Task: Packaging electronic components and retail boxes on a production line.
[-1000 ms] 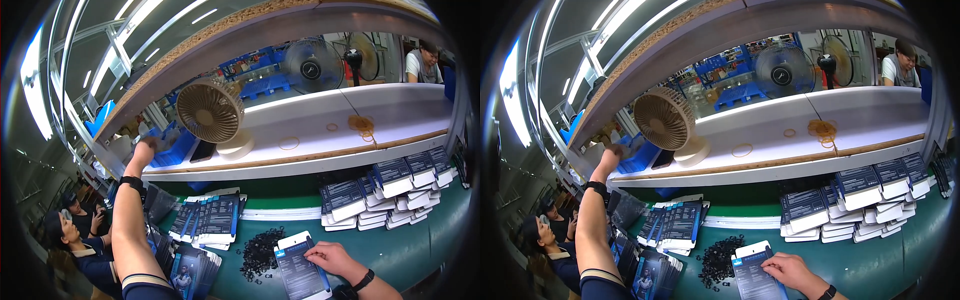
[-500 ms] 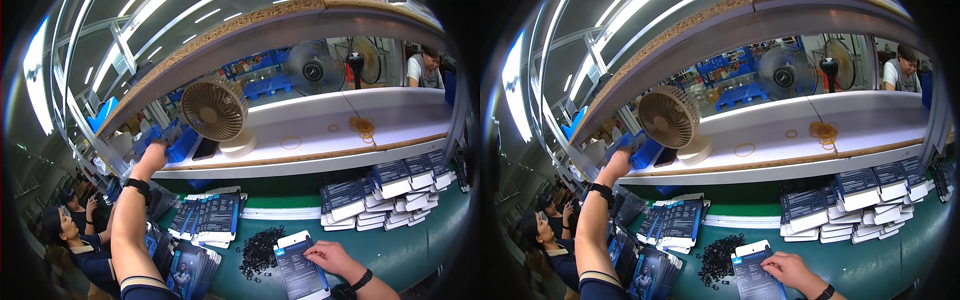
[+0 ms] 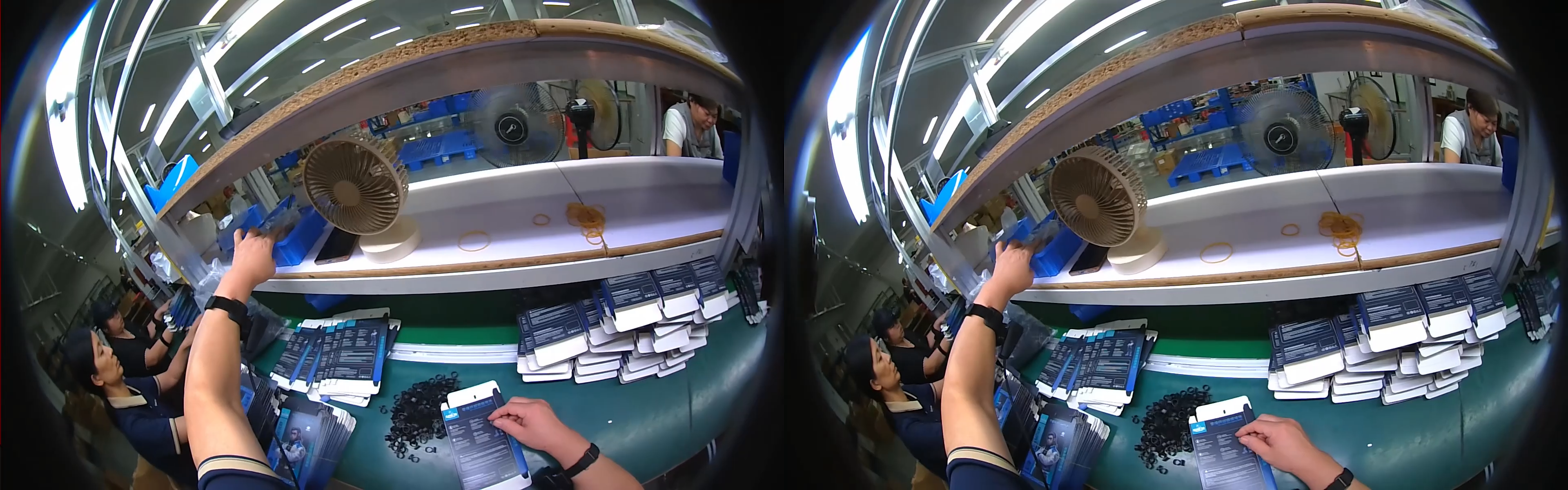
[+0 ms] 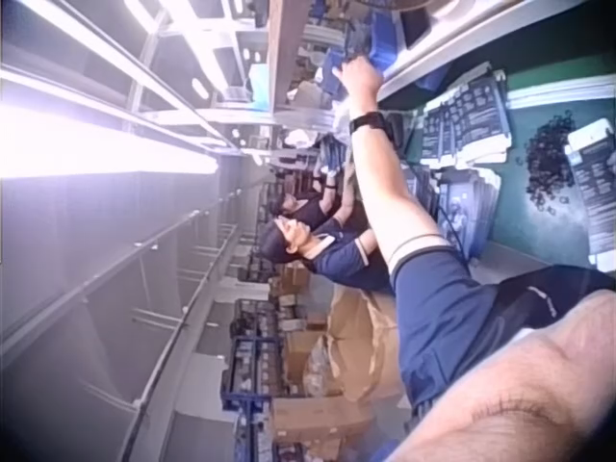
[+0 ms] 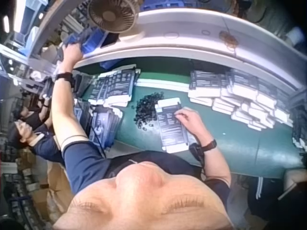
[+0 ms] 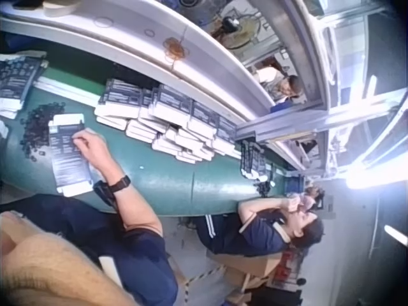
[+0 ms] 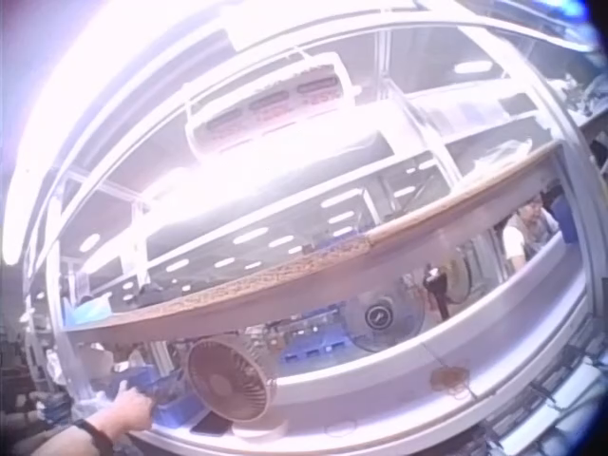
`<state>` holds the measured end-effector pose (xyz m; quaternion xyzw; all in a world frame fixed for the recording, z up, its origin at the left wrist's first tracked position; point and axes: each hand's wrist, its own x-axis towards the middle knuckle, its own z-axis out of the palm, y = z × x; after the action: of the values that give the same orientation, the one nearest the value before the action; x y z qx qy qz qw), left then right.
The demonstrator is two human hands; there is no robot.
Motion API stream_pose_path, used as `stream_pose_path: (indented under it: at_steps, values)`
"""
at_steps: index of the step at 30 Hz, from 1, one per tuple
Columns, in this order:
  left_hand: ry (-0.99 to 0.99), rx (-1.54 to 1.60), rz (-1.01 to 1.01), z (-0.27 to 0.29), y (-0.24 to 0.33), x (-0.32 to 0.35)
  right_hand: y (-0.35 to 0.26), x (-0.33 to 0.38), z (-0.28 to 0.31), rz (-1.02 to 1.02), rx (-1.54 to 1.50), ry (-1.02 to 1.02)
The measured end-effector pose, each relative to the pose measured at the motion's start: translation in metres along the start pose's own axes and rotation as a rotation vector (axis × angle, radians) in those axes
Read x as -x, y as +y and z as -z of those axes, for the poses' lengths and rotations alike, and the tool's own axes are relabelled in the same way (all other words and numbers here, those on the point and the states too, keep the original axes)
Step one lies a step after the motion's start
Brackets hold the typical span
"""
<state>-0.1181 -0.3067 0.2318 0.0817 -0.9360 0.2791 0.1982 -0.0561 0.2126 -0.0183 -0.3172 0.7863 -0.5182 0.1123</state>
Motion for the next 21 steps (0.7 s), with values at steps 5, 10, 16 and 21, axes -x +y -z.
stream_pose_path:
  at_steps: [5, 10, 16, 21]
  values:
    - [-0.069, 0.164, 0.033, -0.013, -0.015, 0.004, -0.002, -0.001, 0.0, 0.009, 0.027, -0.012]
    - [0.035, 0.149, 0.036, -0.025, -0.014, 0.005, -0.001, -0.001, 0.0, 0.018, 0.047, -0.002]
    - [0.238, 0.318, 0.073, -0.024, 0.003, 0.01, 0.001, -0.001, 0.0, 0.034, 0.039, 0.005]
    - [0.332, 0.269, 0.087, -0.005, 0.02, 0.03, 0.005, -0.002, -0.003, 0.072, 0.049, 0.0]
